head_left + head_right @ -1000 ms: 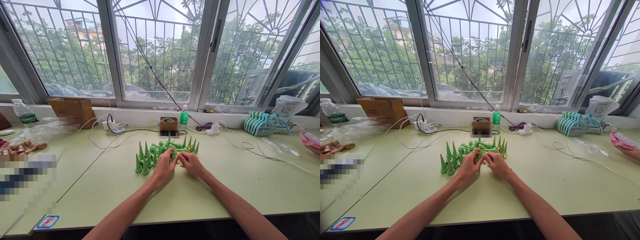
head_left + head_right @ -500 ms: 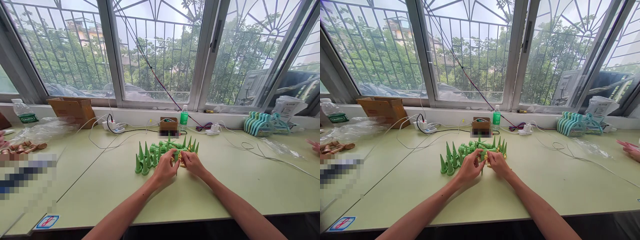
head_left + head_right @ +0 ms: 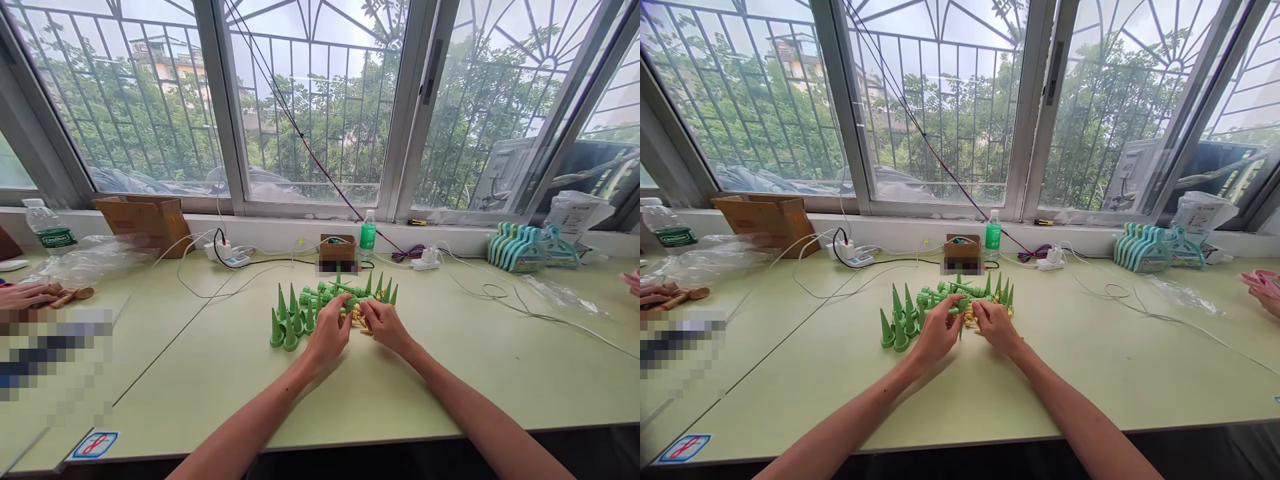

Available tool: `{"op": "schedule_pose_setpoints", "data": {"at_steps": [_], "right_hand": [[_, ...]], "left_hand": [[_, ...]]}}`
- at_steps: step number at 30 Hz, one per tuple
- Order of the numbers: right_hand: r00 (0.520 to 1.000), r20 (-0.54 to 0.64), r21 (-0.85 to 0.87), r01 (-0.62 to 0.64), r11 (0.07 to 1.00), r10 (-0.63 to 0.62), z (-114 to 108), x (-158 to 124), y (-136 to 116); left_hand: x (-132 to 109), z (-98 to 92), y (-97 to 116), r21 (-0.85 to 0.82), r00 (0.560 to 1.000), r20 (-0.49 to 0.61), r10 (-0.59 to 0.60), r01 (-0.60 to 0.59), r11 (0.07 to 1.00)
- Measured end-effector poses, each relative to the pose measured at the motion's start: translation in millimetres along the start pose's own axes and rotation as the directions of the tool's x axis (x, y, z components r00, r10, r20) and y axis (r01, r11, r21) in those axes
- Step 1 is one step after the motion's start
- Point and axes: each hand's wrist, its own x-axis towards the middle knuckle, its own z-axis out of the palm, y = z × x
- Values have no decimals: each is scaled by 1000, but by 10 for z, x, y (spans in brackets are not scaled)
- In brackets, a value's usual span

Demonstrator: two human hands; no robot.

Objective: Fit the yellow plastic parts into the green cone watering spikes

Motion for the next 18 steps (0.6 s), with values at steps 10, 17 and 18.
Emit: {"op": "schedule_pose_setpoints", "data": {"at_steps": [10,17,18], "right_hand": [[1000,-5,33,-23,999,23,-24,1,-31],[999,-35,67,-31,997,34,-27,-7,-35],[999,-47,67,-23,997,26,-24,-7,-31]], "left_hand": [[-18,11,34,-82,996,39,85,-81,993],[-16,-11,72,-145,996,45,82,-74,987],[-14,-12,77,-169,997,49,62,-53,984]]}}
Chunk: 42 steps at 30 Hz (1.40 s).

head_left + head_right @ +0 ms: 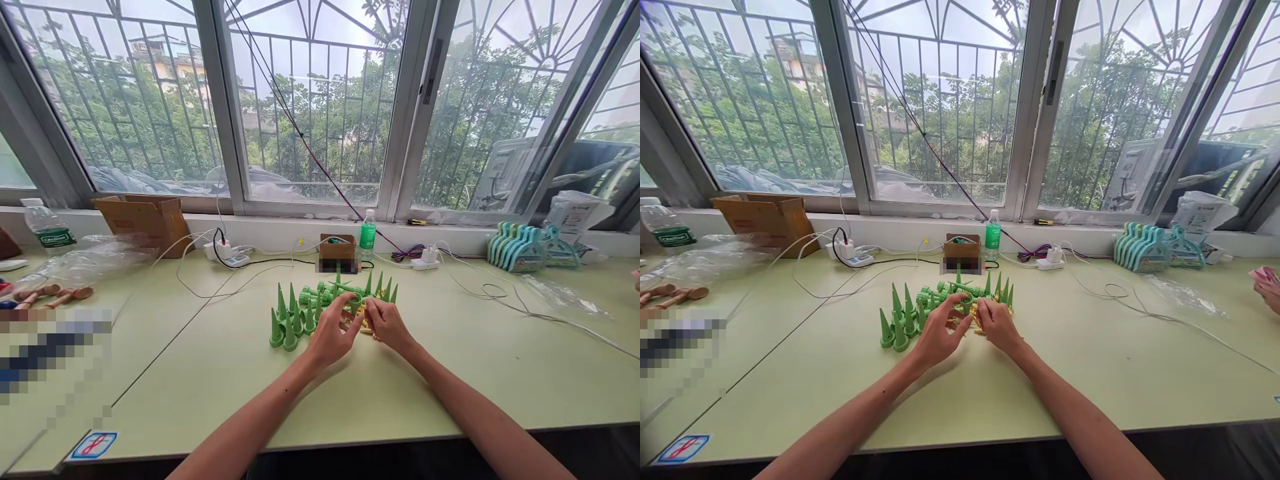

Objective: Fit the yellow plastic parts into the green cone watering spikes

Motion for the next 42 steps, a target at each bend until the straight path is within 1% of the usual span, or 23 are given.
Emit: {"op": "schedule_pose_setpoints", "data": {"at_steps": [3,6,9,10,12,14,16,18,21,23,26,31,36,40,42], "right_hand": [[999,-34,16,10,1000,-10,12,4,17],[998,-63,65,-8,998,13,17,7,34],[997,-75,124,-17,992,27,11,0,43],[997,-72,137,-13,991,23,7,-3,44],[998,-57,148,0,989,8,0,-12,41],[999,-32,150,13,989,-8,-3,-18,38],[1000,-3,149,17,989,-17,-1,-21,39],[1000,15,144,18,989,-20,2,-21,45],[999,22,132,21,991,-24,0,-21,53],[999,21,128,23,992,-26,-8,-21,50],[1000,11,133,14,991,-16,-23,-18,36],[1000,3,104,-13,995,12,-32,-9,33],[1000,-4,24,4,1000,-4,-22,-1,65],[1000,-16,-27,8,1000,-8,-9,5,89],[1000,-23,-46,7,999,-8,0,10,95]], "left_hand": [[11,6,13,-96,997,-11,-73,71,993],[30,9,19,-199,989,-57,-139,125,972],[55,0,6,-259,975,-91,-202,173,950],[63,-4,-2,-279,971,-77,-228,198,940],[76,-8,-19,-342,959,-8,-284,265,902],[83,-6,-33,-431,940,77,-333,333,839],[85,-2,-41,-491,924,135,-359,377,785],[85,-2,-41,-509,915,169,-367,400,762],[81,-16,-28,-493,909,208,-362,417,764],[75,-28,-18,-475,912,229,-342,411,778],[58,-35,-26,-425,923,257,-287,374,824],[29,-14,-113,-276,938,255,-236,304,912],[11,-18,-122,-155,954,215,-208,243,958],[2,-25,-78,-85,980,170,-101,117,990],[-1,-20,-72,-47,988,140,-66,73,996]]}}
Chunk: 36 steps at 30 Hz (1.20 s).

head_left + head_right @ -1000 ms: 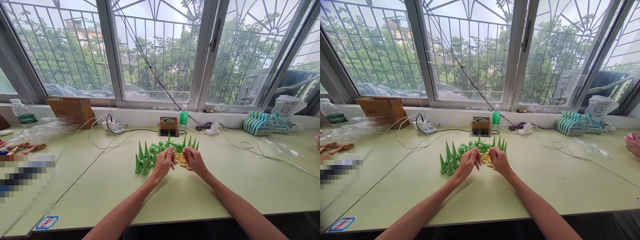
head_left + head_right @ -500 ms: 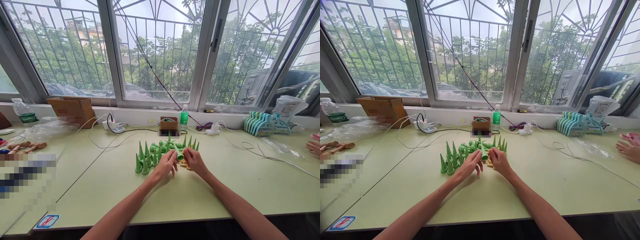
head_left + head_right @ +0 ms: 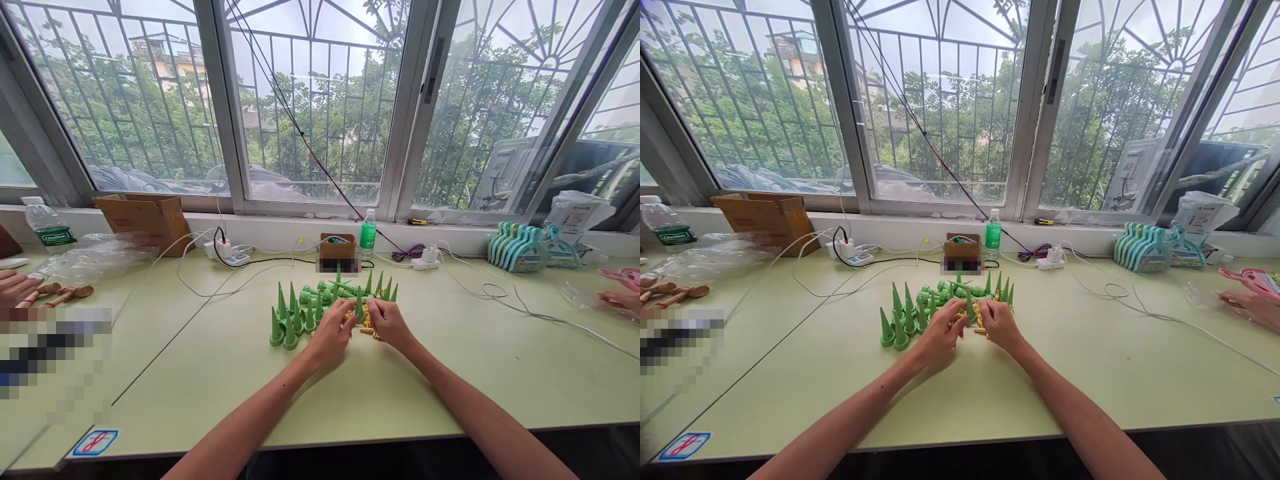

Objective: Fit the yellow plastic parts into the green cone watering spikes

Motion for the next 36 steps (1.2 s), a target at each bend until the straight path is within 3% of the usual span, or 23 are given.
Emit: {"op": "schedule_pose_setpoints", "data": {"at_steps": [6,10,14,18,24,36], "right_hand": [[999,-48,-14,8,1000,-8,21,17,-6],[998,-56,74,-36,997,41,14,7,-9],[999,-37,143,-24,989,30,2,-11,-26],[999,16,154,-34,988,32,-1,-20,-53],[998,55,147,-42,988,34,-3,-28,-79],[997,44,135,-67,989,62,-4,-28,-58]], "left_hand": [[14,24,-4,46,992,-125,8,-2,999],[40,5,33,-19,972,-207,-109,108,994],[64,-18,58,-169,959,-69,-277,262,950],[74,-5,38,-328,942,92,-323,335,883],[60,-10,21,-325,955,92,-283,297,898],[38,-44,37,-84,996,1,-92,91,992]]}}
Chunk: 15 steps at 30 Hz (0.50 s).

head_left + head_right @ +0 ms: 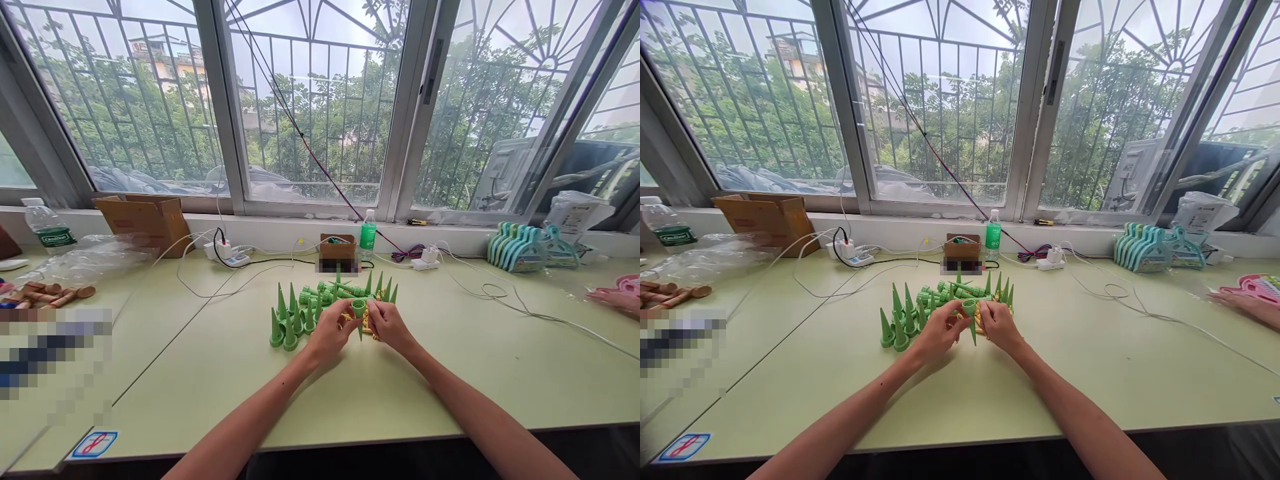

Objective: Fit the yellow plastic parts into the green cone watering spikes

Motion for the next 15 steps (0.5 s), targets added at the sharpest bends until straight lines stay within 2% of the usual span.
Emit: {"op": "schedule_pose_setpoints", "data": {"at_steps": [4,7,10,15], "right_hand": [[1000,6,23,-9,1000,9,12,-4,3],[1000,-12,52,-4,999,5,20,-4,-8],[998,-50,52,29,998,-26,21,4,-22],[996,-77,26,49,998,-47,11,10,-35]], "left_hand": [[0,11,-24,24,999,-7,44,-44,999],[0,30,-45,30,997,-60,47,-46,999],[4,45,-50,-1,995,-98,4,-4,1000],[35,40,-49,-201,991,-27,-129,121,972]]}}
